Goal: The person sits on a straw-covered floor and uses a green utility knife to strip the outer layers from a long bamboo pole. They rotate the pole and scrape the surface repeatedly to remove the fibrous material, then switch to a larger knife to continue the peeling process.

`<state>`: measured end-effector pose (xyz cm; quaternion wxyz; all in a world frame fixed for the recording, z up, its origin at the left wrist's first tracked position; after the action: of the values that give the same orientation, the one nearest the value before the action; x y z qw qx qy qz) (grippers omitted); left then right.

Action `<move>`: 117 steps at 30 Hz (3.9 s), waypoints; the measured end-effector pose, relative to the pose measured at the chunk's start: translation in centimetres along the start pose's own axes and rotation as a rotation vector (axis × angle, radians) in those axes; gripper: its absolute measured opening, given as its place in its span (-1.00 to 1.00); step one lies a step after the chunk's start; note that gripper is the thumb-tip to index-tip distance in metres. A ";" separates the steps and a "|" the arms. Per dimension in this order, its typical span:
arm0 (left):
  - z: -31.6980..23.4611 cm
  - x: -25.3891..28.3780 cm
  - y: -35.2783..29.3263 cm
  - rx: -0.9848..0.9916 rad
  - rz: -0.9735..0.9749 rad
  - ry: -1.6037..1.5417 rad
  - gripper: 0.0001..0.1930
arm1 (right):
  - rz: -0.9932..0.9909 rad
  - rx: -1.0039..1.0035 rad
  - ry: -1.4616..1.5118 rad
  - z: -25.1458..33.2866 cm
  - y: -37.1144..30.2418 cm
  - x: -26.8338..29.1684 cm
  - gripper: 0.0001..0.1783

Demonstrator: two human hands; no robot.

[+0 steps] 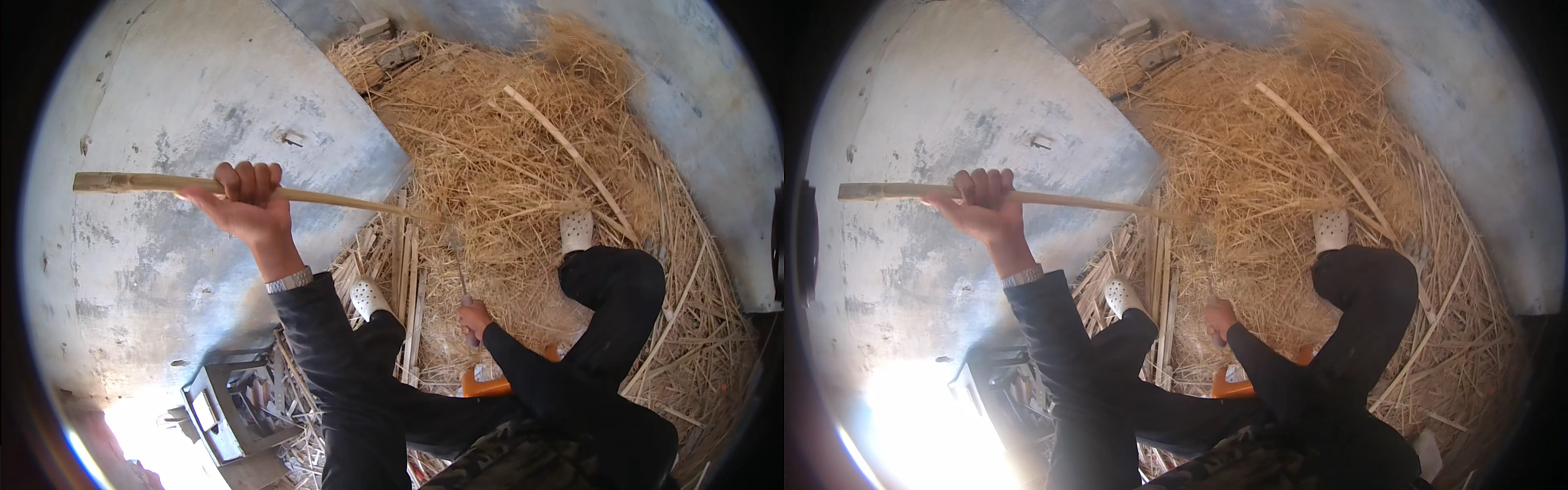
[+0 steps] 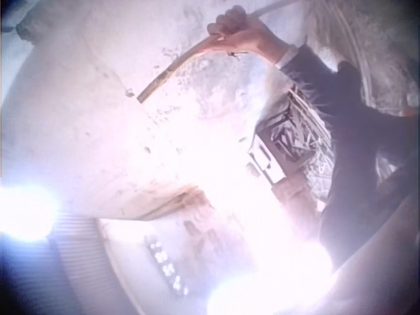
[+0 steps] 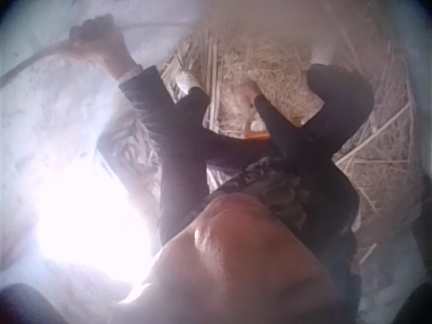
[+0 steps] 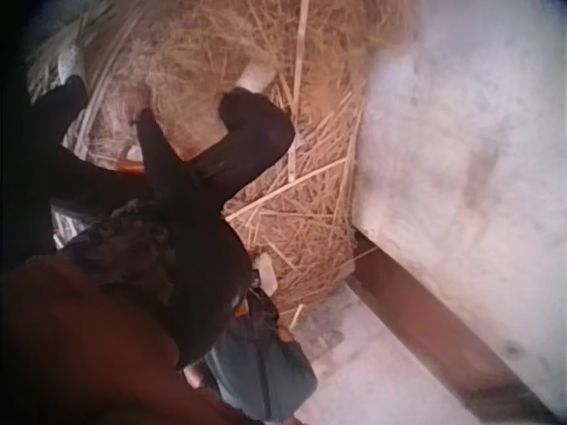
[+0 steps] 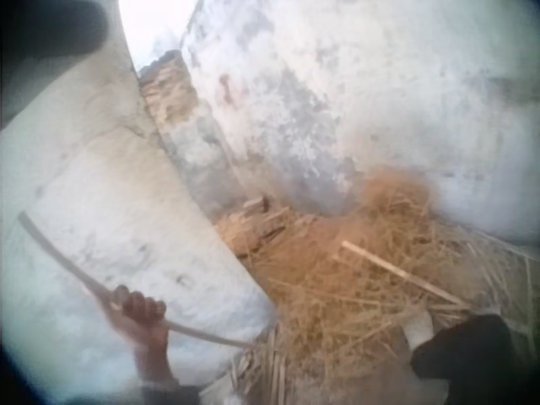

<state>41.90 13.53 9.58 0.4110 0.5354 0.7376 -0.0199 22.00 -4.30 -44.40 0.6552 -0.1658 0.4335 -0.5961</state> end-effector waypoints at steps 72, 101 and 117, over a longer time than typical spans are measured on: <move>4.3 -4.7 2.3 -0.009 0.026 -0.023 -0.38 | 0.031 0.464 -0.138 21.8 -17.9 -4.6 -0.74; 5.8 2.3 0.6 0.045 -0.097 -0.034 -0.33 | -0.162 0.564 -0.266 22.2 -16.9 -0.3 -0.79; 2.3 -4.3 -3.4 0.006 0.147 -0.029 -0.32 | -0.058 0.437 -0.340 17.0 -19.1 -4.5 -0.75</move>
<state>40.90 7.71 9.40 0.4204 0.5892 0.6901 0.0004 23.23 -9.73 -19.09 0.7215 -0.1308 0.1735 -0.6574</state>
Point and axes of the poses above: each hand's wrist, its own y-axis towards the middle knuckle, its own x-axis out of the back of the hand, z = x × y, the point moved 10 cm from there along y, towards the middle knuckle, and after that the axes turned 9 degrees about -y, right-handed, at the moved point
